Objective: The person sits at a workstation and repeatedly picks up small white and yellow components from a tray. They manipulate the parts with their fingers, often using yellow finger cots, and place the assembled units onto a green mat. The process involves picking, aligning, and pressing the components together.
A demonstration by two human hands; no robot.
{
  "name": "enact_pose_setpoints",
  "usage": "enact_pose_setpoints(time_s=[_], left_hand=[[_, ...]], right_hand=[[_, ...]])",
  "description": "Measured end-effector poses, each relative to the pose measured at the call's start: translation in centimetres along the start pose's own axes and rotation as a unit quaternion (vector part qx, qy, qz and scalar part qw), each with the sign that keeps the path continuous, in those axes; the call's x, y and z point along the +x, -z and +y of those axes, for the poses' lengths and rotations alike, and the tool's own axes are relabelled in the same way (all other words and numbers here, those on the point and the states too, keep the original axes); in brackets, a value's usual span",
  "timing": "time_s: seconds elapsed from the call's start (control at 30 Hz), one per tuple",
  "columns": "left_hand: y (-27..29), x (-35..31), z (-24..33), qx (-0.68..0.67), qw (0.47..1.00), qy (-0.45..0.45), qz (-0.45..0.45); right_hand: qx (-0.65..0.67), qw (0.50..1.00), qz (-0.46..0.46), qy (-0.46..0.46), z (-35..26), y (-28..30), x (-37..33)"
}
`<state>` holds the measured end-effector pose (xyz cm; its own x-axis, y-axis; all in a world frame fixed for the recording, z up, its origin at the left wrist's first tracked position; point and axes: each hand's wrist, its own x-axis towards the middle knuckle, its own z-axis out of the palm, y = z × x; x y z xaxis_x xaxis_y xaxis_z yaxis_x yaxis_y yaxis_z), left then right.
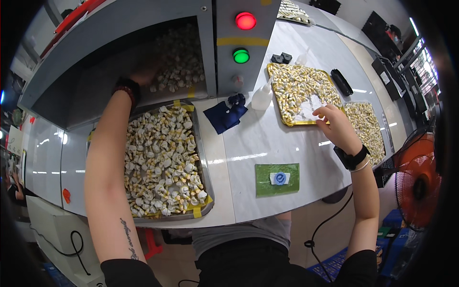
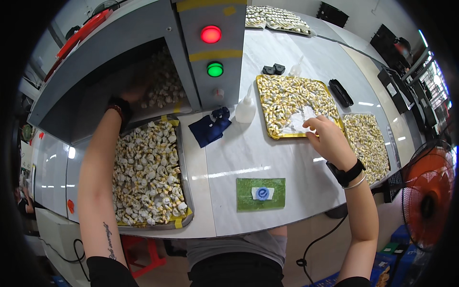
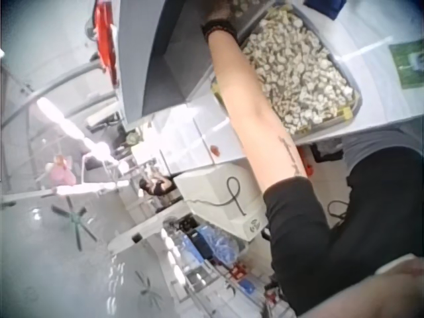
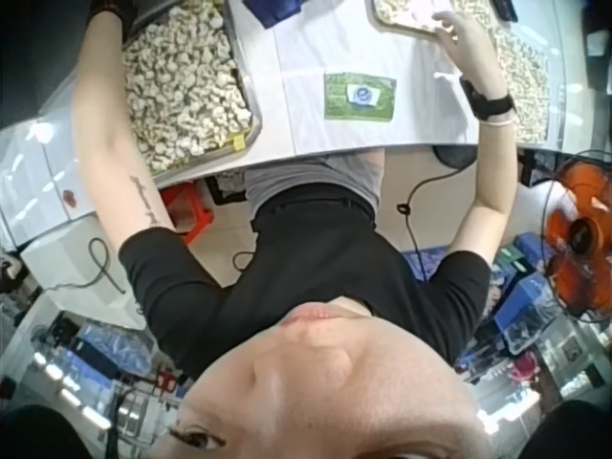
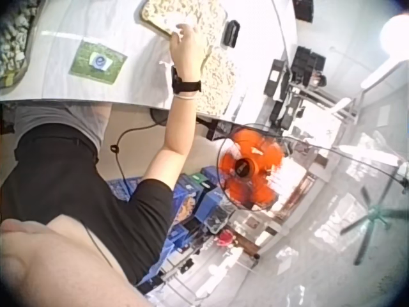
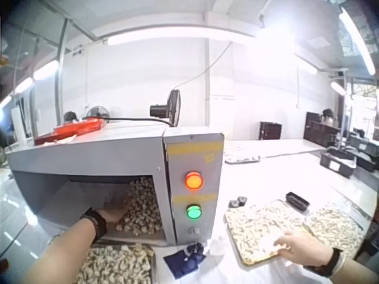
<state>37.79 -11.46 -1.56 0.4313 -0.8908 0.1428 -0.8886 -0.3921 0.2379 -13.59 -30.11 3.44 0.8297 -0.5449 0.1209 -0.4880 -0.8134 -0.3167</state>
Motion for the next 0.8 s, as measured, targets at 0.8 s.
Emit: enact_pose_setpoints(time_s=[0.8], left_hand=[[-0.1, 8.7, 5.2, 0.17, 0.972, -0.159, 0.011]], right_hand=[[0.119, 0.991, 0.063, -0.026, -9.0, 0.6, -9.8]])
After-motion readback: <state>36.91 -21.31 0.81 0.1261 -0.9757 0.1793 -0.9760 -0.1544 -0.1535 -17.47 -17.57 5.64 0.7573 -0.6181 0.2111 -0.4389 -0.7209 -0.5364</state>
